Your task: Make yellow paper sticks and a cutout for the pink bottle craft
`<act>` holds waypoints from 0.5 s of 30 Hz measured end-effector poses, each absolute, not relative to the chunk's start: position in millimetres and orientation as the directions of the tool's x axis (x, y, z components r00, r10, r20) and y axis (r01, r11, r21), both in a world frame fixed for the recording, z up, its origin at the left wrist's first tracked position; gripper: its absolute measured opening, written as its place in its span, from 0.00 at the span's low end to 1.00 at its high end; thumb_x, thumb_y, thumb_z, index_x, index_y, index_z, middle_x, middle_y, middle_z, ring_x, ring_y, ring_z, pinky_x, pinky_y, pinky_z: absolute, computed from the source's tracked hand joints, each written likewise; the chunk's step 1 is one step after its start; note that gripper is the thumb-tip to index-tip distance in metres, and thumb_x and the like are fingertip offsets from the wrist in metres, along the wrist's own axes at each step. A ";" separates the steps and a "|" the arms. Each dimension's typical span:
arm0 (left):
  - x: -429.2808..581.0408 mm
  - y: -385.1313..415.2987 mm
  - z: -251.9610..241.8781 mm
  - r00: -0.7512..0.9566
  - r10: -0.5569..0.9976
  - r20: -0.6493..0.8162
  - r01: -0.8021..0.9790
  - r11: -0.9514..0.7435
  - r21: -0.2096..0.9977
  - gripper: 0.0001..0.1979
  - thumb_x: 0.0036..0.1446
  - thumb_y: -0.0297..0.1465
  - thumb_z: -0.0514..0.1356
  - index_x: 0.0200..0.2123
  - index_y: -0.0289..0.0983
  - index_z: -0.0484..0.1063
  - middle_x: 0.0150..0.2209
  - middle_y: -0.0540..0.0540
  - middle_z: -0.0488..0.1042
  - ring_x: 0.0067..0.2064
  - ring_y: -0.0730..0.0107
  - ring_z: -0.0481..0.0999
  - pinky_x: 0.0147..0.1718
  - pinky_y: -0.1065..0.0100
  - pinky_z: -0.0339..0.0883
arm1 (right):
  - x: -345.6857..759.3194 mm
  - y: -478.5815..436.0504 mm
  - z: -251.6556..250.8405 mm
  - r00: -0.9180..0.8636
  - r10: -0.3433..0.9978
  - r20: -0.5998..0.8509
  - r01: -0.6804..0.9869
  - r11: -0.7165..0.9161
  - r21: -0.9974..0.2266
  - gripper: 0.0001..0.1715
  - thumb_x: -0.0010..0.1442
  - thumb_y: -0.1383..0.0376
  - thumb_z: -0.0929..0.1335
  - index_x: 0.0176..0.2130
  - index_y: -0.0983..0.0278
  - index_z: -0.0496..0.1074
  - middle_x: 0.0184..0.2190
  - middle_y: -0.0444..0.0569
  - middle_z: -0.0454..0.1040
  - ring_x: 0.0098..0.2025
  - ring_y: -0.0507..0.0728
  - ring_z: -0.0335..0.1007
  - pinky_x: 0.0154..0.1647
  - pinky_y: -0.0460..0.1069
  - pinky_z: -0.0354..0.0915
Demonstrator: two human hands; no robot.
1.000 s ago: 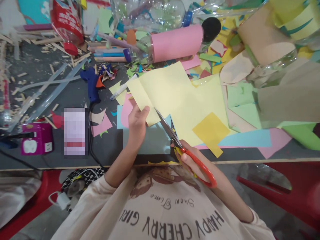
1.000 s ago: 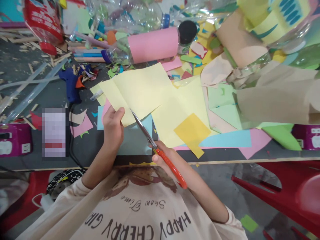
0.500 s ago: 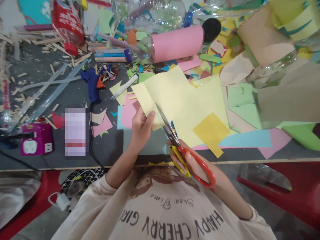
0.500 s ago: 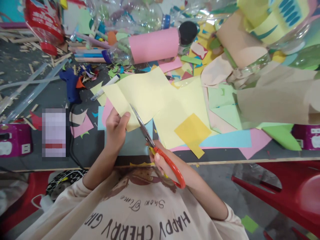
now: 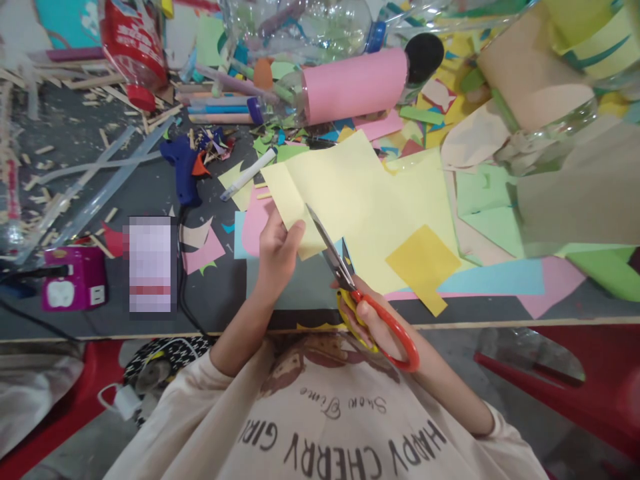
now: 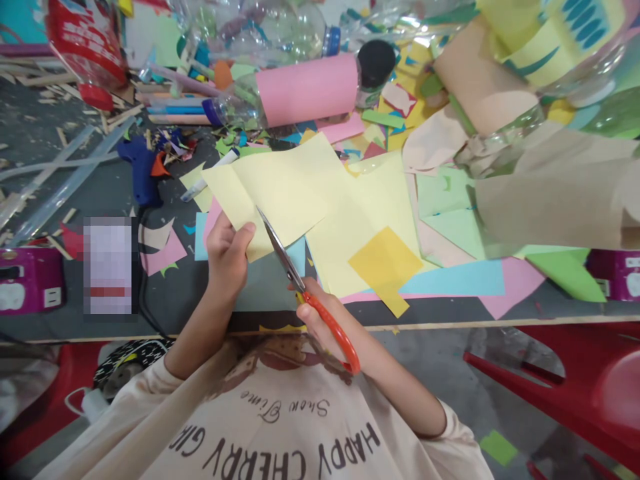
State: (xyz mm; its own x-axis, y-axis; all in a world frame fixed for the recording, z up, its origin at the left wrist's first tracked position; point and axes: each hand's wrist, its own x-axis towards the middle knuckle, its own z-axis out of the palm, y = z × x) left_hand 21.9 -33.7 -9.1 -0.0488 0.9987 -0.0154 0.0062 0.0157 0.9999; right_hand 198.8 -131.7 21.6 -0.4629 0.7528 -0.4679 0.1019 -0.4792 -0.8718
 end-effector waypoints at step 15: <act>21.0 -29.1 -14.1 -0.141 0.988 -0.068 -0.031 0.065 0.997 0.16 0.57 0.43 0.61 0.42 0.39 0.74 0.40 0.46 0.78 0.46 0.63 0.77 0.43 0.68 0.72 | 208.3 -131.5 44.8 -0.420 0.777 -0.469 0.219 -0.415 -0.883 0.30 0.63 0.39 0.56 0.41 0.60 0.63 0.23 0.41 0.56 0.24 0.51 0.49 0.23 0.48 0.49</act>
State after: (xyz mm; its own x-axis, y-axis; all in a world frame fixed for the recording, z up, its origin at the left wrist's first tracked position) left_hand 21.0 -29.1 -14.1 -0.1408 0.9877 -0.0683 -0.0313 0.0646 0.9974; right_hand 208.3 -131.5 44.8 -0.4200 0.7769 -0.4692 0.2186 -0.4152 -0.8831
